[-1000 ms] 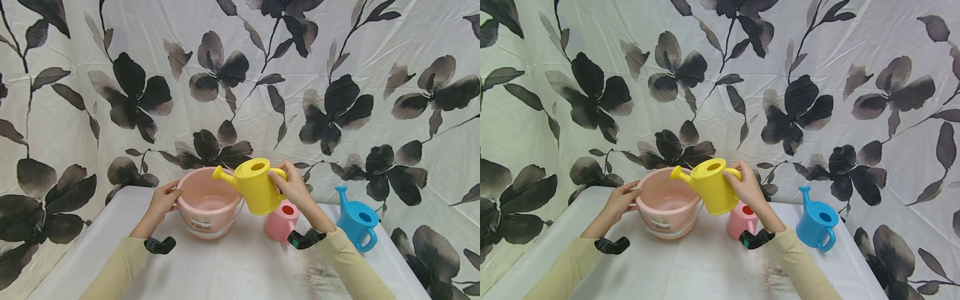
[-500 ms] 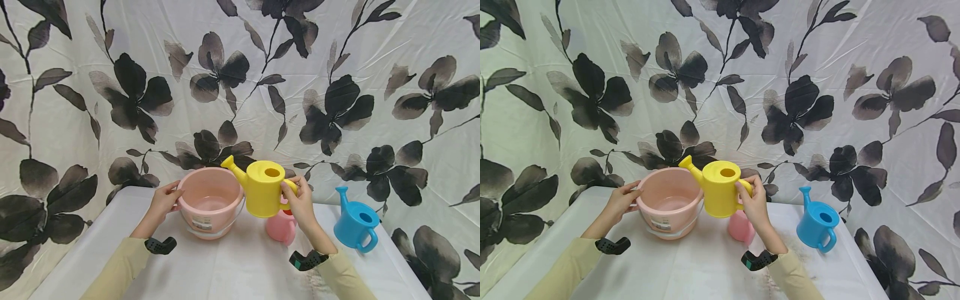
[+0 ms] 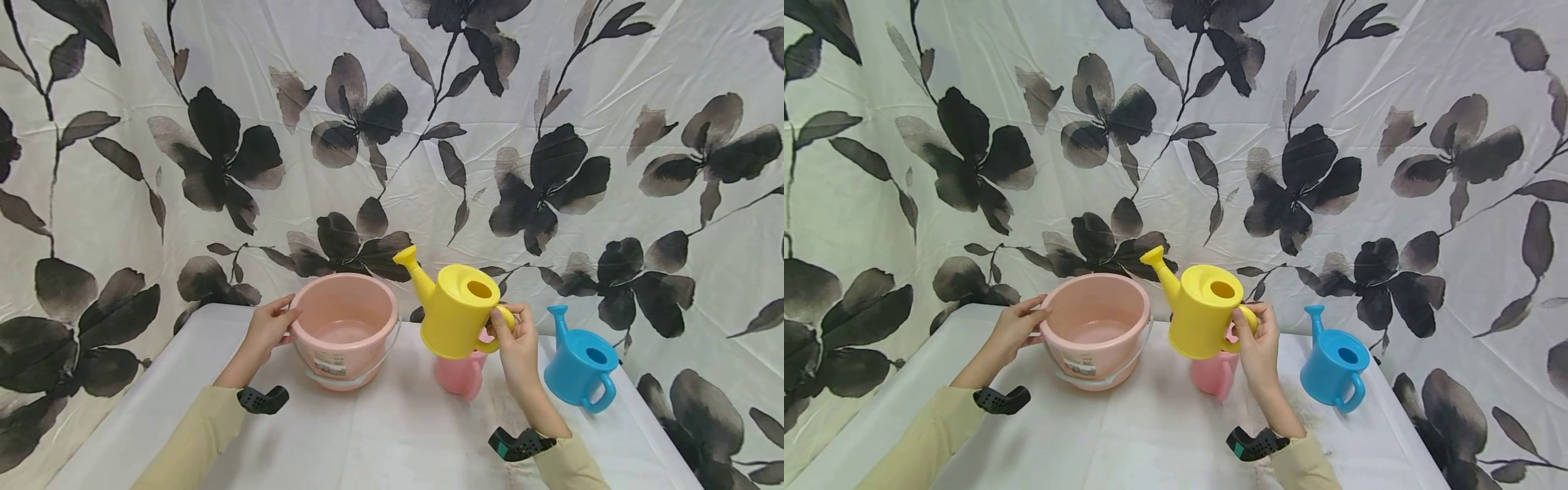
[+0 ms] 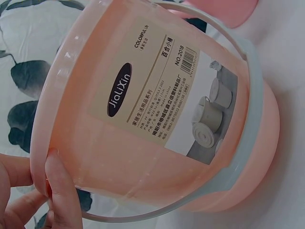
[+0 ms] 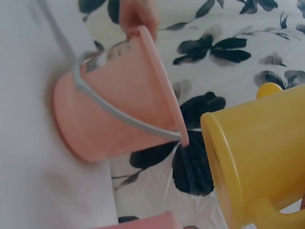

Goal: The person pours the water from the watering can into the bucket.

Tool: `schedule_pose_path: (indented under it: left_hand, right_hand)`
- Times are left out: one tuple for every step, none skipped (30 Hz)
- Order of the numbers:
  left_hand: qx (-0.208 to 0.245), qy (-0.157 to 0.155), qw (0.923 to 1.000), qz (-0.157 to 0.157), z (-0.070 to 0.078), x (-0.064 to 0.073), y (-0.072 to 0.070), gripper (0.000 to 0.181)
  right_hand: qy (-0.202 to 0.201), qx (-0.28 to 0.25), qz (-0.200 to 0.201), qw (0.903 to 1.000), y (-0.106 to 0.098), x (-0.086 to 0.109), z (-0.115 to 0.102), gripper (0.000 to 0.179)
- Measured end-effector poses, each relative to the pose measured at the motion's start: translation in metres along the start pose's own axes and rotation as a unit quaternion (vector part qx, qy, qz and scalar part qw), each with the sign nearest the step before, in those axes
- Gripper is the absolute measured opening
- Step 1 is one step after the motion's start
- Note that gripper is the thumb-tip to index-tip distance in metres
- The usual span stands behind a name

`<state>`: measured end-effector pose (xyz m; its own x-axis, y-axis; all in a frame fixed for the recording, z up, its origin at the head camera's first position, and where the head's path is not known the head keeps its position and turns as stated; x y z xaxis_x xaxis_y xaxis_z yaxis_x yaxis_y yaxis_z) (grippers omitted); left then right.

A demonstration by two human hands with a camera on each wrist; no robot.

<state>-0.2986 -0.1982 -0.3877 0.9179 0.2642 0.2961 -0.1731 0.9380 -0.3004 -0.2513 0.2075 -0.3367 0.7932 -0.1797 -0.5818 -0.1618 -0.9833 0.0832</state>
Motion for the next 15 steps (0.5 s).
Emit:
schedule_pose_path:
  left_hand:
    - [-0.001,-0.001,1.0,0.0,0.0,0.0,0.0,0.055]
    - [0.0,-0.001,1.0,0.0,-0.001,0.0,0.0,0.055]
    - [0.0,-0.003,1.0,-0.001,-0.001,0.0,0.0,0.055]
    - [0.0,-0.003,1.0,-0.001,-0.001,0.0,0.001,0.055]
    - [0.001,-0.004,1.0,-0.002,-0.001,-0.001,0.001,0.055]
    - [0.0,-0.004,1.0,-0.002,-0.001,-0.001,0.001,0.055]
    - [0.0,-0.004,1.0,-0.002,-0.001,-0.001,0.001,0.055]
    - [0.0,-0.004,1.0,-0.002,0.0,-0.001,0.001,0.055]
    - [-0.001,-0.004,1.0,-0.001,0.0,-0.001,0.001,0.055]
    - [-0.002,-0.004,1.0,-0.001,0.0,-0.001,0.001,0.055]
    - [-0.002,-0.005,1.0,0.0,0.0,-0.001,0.001,0.055]
    - [-0.002,-0.005,1.0,0.0,0.0,-0.001,0.001,0.056]
    - [-0.001,-0.006,1.0,0.001,0.0,-0.001,0.001,0.056]
    - [-0.001,-0.007,1.0,0.001,0.0,-0.001,0.001,0.056]
    - [-0.001,-0.008,1.0,0.001,0.0,-0.001,0.001,0.056]
  right_hand:
    - [-0.001,0.001,0.004,1.0,-0.004,0.0,0.0,0.008]
    - [0.0,0.002,0.008,1.0,-0.007,0.001,0.0,0.007]
    - [0.0,0.002,0.015,0.9999,-0.011,0.002,0.0,0.007]
    - [-0.003,0.001,0.021,0.9998,-0.015,0.002,0.0,0.007]
    - [-0.003,-0.001,0.029,0.9996,-0.019,0.003,0.0,0.008]
    - [-0.006,-0.004,0.037,0.9993,-0.024,0.003,0.0,0.008]
    - [-0.009,-0.005,0.045,0.999,-0.028,0.004,-0.001,0.008]
    - [-0.011,-0.007,0.052,0.9985,-0.033,0.005,-0.001,0.008]
    - [-0.015,-0.01,0.06,0.998,-0.037,0.005,-0.002,0.008]
    - [-0.017,-0.011,0.066,0.9976,-0.041,0.006,-0.002,0.008]
    - [-0.017,-0.013,0.072,0.9972,-0.046,0.007,-0.002,0.008]
    - [-0.018,-0.015,0.079,0.9966,-0.05,0.008,-0.002,0.008]
    - [-0.02,-0.019,0.086,0.9959,-0.054,0.009,-0.002,0.008]
    - [-0.022,-0.022,0.093,0.9951,-0.059,0.01,-0.002,0.008]
    - [-0.025,-0.025,0.099,0.9944,-0.063,0.011,-0.001,0.008]
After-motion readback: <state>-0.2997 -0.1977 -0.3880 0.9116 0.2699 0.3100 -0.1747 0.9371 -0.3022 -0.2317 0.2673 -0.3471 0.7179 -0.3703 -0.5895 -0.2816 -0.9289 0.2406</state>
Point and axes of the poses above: each hand's wrist, its own x-axis away from the middle knuckle, its own y-axis out of the palm, z = x × y, the point moved 6 cm from there along -x, towards the middle knuckle, and after that the axes turned 12 degrees about -y, right-handed, at the moved point
